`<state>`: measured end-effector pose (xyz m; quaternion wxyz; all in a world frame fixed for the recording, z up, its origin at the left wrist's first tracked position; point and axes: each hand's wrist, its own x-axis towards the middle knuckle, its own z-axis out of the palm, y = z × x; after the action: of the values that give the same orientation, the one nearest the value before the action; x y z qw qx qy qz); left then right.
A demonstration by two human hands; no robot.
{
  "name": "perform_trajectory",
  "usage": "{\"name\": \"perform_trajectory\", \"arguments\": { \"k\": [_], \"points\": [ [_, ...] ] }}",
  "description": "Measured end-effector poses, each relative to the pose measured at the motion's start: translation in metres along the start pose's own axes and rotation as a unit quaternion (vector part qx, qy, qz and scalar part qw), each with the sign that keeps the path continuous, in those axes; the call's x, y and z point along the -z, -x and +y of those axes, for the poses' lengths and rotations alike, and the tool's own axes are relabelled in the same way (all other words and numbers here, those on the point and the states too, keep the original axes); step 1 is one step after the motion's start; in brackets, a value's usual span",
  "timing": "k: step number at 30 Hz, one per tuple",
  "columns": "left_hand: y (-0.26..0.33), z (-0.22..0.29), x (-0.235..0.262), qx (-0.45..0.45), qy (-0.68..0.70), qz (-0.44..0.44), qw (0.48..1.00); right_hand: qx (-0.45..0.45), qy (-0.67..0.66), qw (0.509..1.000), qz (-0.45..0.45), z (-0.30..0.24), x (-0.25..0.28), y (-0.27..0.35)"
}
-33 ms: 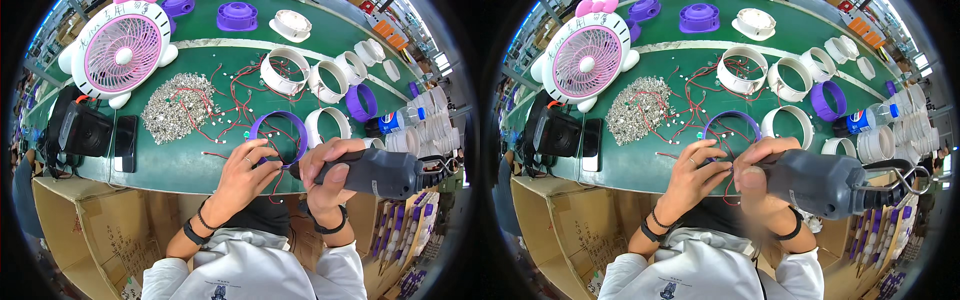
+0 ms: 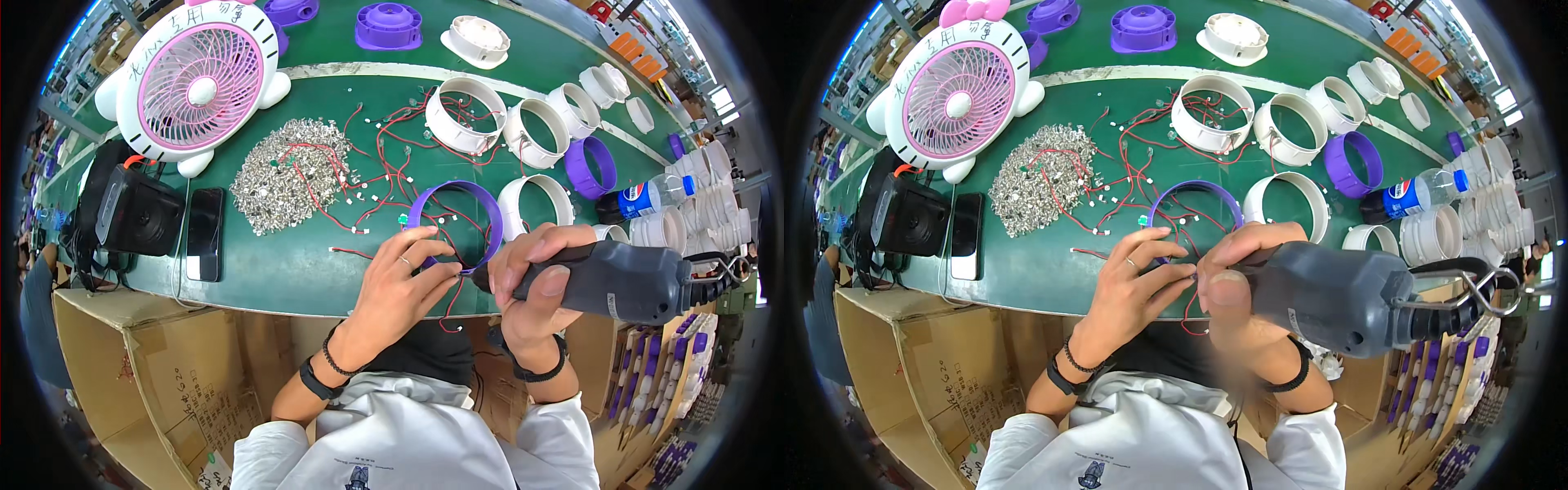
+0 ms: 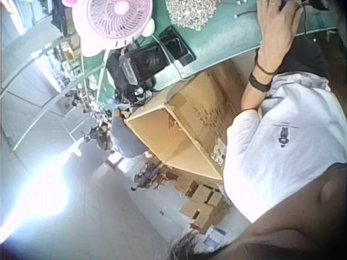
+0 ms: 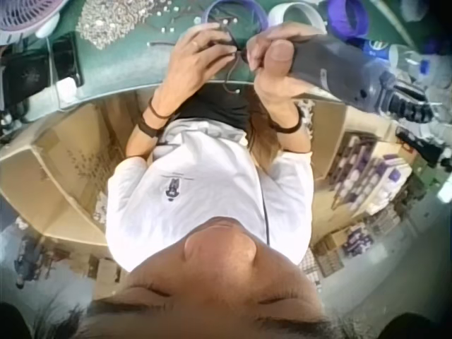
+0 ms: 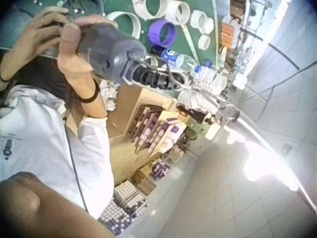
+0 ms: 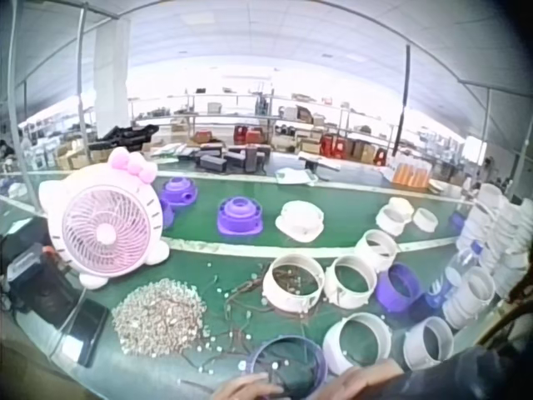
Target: The person uses a soldering iron to attach small LED components to wires inside white and purple plastic rings. They repeatedly pick up a ring, solder the connections, and place the ring back on the table. The workspace contains a pile of loose LEDs and wires, a small fan, and a mobile phone.
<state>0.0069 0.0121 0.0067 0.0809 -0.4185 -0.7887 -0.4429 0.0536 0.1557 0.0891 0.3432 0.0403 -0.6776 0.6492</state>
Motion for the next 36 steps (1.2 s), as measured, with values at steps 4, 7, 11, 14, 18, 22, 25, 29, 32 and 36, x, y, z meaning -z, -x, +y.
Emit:
{"name": "perform_trajectory", "arguments": {
  "k": [4,7,11,14,18,22,25,29,32,36],
  "points": [
    [0.000,0.002,0.000,-0.002,-0.001,-0.001,1.000,0.009,0.006,1.000,-0.019,0.005,0.002,0.003],
    [0.000,0.003,0.001,-0.005,-0.002,-0.004,1.000,0.008,0.034,0.998,-0.048,0.000,0.004,0.005],
    [0.000,0.005,0.000,-0.003,-0.002,0.008,1.000,0.003,0.034,0.998,-0.047,-0.002,0.005,0.004],
    [0.000,0.007,-0.005,-0.001,0.008,0.020,1.000,0.019,0.051,0.997,-0.052,-0.001,0.008,0.003],
    [-0.001,0.006,-0.007,0.005,0.027,0.030,0.999,0.036,0.029,0.999,0.007,-0.003,0.007,0.002],
    [-0.012,0.001,0.022,0.020,0.001,0.055,0.998,0.059,-0.036,0.995,0.070,-0.028,0.016,-0.013],
    [-0.033,0.001,0.048,0.041,-0.124,0.102,0.986,0.053,-0.066,0.992,0.099,-0.035,0.032,-0.015],
    [-0.024,0.031,0.021,-0.058,-0.046,-0.045,0.996,0.049,-0.066,0.990,0.117,-0.032,0.036,-0.012],
    [-0.013,0.022,-0.001,-0.095,-0.069,-0.078,0.990,0.060,-0.059,0.990,0.115,-0.031,0.041,-0.007],
    [-0.016,0.022,0.000,-0.128,-0.108,-0.059,0.984,0.075,-0.039,0.990,0.116,-0.035,0.048,-0.005]
  ]
}}
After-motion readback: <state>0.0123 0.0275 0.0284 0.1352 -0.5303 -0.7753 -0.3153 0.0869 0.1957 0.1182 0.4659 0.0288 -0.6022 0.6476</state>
